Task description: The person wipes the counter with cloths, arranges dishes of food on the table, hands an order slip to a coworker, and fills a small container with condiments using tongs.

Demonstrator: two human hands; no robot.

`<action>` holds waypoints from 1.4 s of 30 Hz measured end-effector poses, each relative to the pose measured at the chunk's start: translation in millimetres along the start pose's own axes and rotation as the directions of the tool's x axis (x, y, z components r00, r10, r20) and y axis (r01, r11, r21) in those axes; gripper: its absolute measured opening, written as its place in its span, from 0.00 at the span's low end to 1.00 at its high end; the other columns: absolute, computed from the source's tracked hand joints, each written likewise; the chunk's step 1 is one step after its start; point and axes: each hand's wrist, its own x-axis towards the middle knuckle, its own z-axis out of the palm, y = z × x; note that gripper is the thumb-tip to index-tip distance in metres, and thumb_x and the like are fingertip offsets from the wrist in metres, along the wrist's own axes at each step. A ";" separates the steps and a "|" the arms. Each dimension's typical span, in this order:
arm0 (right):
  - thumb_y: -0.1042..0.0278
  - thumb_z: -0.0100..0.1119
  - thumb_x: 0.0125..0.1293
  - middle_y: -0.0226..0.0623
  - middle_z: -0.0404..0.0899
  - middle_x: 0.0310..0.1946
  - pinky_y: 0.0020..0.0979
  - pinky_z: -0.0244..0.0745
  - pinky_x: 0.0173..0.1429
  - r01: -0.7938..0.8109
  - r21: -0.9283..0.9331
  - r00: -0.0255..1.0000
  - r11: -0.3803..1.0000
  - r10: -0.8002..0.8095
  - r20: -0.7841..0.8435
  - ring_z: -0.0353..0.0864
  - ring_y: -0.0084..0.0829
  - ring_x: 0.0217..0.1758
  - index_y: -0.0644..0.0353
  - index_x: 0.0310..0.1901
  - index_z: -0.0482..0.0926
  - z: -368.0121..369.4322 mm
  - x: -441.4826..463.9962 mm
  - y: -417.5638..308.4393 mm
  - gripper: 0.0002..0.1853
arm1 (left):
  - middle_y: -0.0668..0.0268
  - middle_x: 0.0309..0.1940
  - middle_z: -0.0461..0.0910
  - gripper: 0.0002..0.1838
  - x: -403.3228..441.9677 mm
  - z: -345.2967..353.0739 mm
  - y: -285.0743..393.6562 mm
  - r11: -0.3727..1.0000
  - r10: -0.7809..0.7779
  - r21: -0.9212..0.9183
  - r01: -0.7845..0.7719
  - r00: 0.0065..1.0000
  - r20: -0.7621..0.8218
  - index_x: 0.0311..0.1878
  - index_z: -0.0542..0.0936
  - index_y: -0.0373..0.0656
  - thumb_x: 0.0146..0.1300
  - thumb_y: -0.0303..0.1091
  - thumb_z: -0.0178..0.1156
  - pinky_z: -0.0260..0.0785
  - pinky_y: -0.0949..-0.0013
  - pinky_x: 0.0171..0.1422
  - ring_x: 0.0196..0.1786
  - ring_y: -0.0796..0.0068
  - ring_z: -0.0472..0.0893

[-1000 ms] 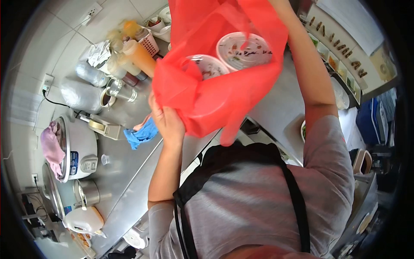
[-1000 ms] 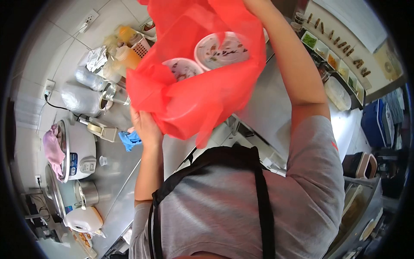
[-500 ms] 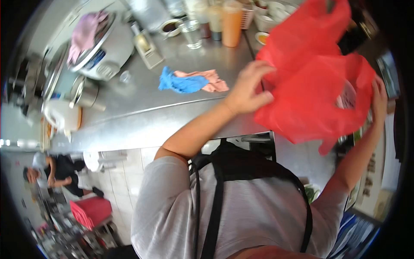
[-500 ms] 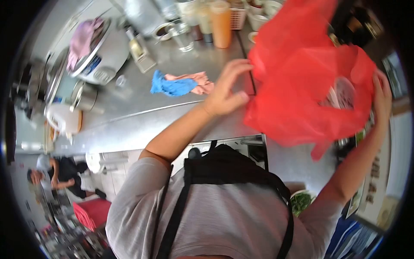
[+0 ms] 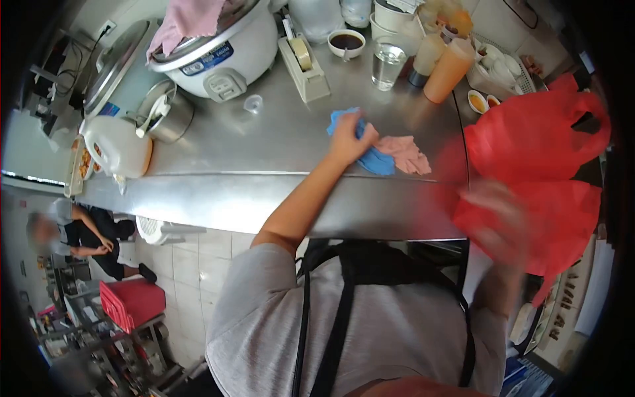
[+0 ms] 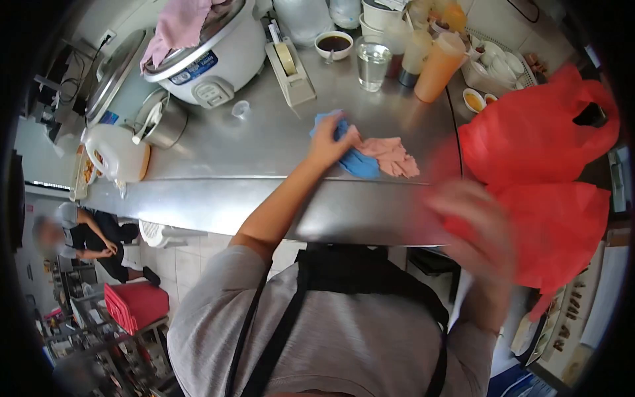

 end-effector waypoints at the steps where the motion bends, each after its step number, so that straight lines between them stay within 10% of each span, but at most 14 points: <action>1: 0.59 0.60 0.45 0.46 0.71 0.42 0.35 0.65 0.50 -0.047 -0.134 0.993 0.990 0.060 0.098 0.70 0.43 0.46 0.63 0.43 0.73 38.2 30.3 28.0 0.23 | 0.45 0.55 0.57 0.39 11.5 -13.3 -6.2 0.995 -0.089 -0.073 0.075 0.972 -0.218 0.56 0.61 0.40 0.42 0.50 0.62 0.49 0.50 0.59 0.58 0.46 0.55; 6: 0.62 0.60 0.44 0.41 0.62 0.54 0.45 0.56 0.55 -0.078 -0.618 0.986 0.782 0.153 0.068 0.56 0.46 0.58 0.43 0.47 0.73 180.9 97.3 143.2 0.23 | 0.44 0.55 0.53 0.50 79.6 -26.7 -40.3 0.969 -0.200 -0.011 0.247 0.757 -0.622 0.60 0.50 0.36 0.36 0.41 0.68 0.50 0.57 0.60 0.59 0.49 0.56; 12: 0.60 0.59 0.45 0.40 0.63 0.53 0.42 0.61 0.51 -0.348 -0.620 0.937 0.703 0.277 -0.212 0.61 0.44 0.53 0.44 0.45 0.74 242.0 99.3 201.6 0.21 | 0.45 0.57 0.50 0.49 105.2 -37.5 -64.6 0.913 -0.278 0.110 0.393 0.796 -0.538 0.60 0.49 0.36 0.34 0.36 0.67 0.49 0.56 0.62 0.61 0.47 0.53; 15: 0.58 0.60 0.45 0.40 0.63 0.52 0.39 0.62 0.51 -0.478 -0.178 0.849 0.860 0.402 -0.343 0.62 0.44 0.52 0.44 0.44 0.75 217.7 117.1 218.3 0.20 | 0.42 0.56 0.51 0.47 105.1 -61.9 -89.9 0.966 -0.166 0.073 0.250 0.809 -0.564 0.59 0.49 0.33 0.33 0.32 0.63 0.48 0.56 0.62 0.60 0.47 0.54; 22: 0.66 0.59 0.47 0.42 0.63 0.52 0.36 0.63 0.52 -0.407 -0.629 0.910 0.663 0.352 -0.218 0.62 0.44 0.52 0.45 0.49 0.72 200.9 138.9 187.6 0.23 | 0.40 0.53 0.53 0.47 118.3 -101.5 -134.9 0.988 0.013 0.137 0.071 0.848 -0.530 0.59 0.47 0.28 0.32 0.30 0.59 0.46 0.53 0.62 0.58 0.44 0.53; 26: 0.66 0.59 0.47 0.42 0.63 0.51 0.37 0.63 0.53 -0.506 -0.303 0.862 0.807 0.474 -0.178 0.64 0.45 0.50 0.47 0.49 0.71 200.2 127.9 205.1 0.23 | 0.38 0.53 0.53 0.48 111.4 -120.6 -125.2 0.989 -0.021 0.130 0.074 0.929 -0.370 0.59 0.44 0.28 0.37 0.31 0.61 0.45 0.54 0.62 0.58 0.44 0.53; 30: 0.66 0.58 0.49 0.45 0.63 0.49 0.38 0.64 0.51 -0.547 -0.405 0.824 0.733 0.384 -0.417 0.68 0.45 0.46 0.52 0.48 0.71 167.5 117.4 199.1 0.21 | 0.44 0.54 0.55 0.39 76.9 -166.1 -121.5 0.965 0.079 0.261 0.002 0.950 -0.302 0.58 0.58 0.40 0.39 0.34 0.62 0.47 0.54 0.60 0.57 0.45 0.55; 33: 0.59 0.60 0.49 0.50 0.61 0.52 0.39 0.64 0.52 -0.621 -0.089 0.678 0.779 0.476 -0.560 0.67 0.48 0.48 0.55 0.51 0.69 166.9 79.4 216.6 0.26 | 0.46 0.54 0.57 0.32 48.0 -186.0 -124.2 0.926 -0.004 0.369 0.079 0.980 -0.200 0.53 0.67 0.45 0.39 0.34 0.63 0.48 0.54 0.61 0.57 0.46 0.57; 38: 0.44 0.62 0.42 0.52 0.54 0.58 0.47 0.51 0.59 -0.681 -0.586 0.719 0.439 0.550 -0.425 0.56 0.54 0.57 0.52 0.57 0.61 236.3 138.4 193.5 0.40 | 0.46 0.55 0.57 0.29 31.2 -176.4 -155.4 0.935 -0.054 0.347 0.081 0.995 -0.087 0.52 0.68 0.45 0.41 0.32 0.62 0.54 0.57 0.58 0.56 0.47 0.60; 42: 0.53 0.61 0.42 0.49 0.56 0.56 0.47 0.53 0.57 -0.471 -0.629 0.880 0.619 0.275 -0.388 0.55 0.52 0.57 0.53 0.55 0.64 257.2 214.7 225.9 0.35 | 0.44 0.54 0.58 0.25 31.7 -164.6 -158.3 0.939 -0.018 0.335 0.070 0.987 -0.158 0.50 0.69 0.43 0.45 0.26 0.59 0.56 0.58 0.57 0.54 0.47 0.63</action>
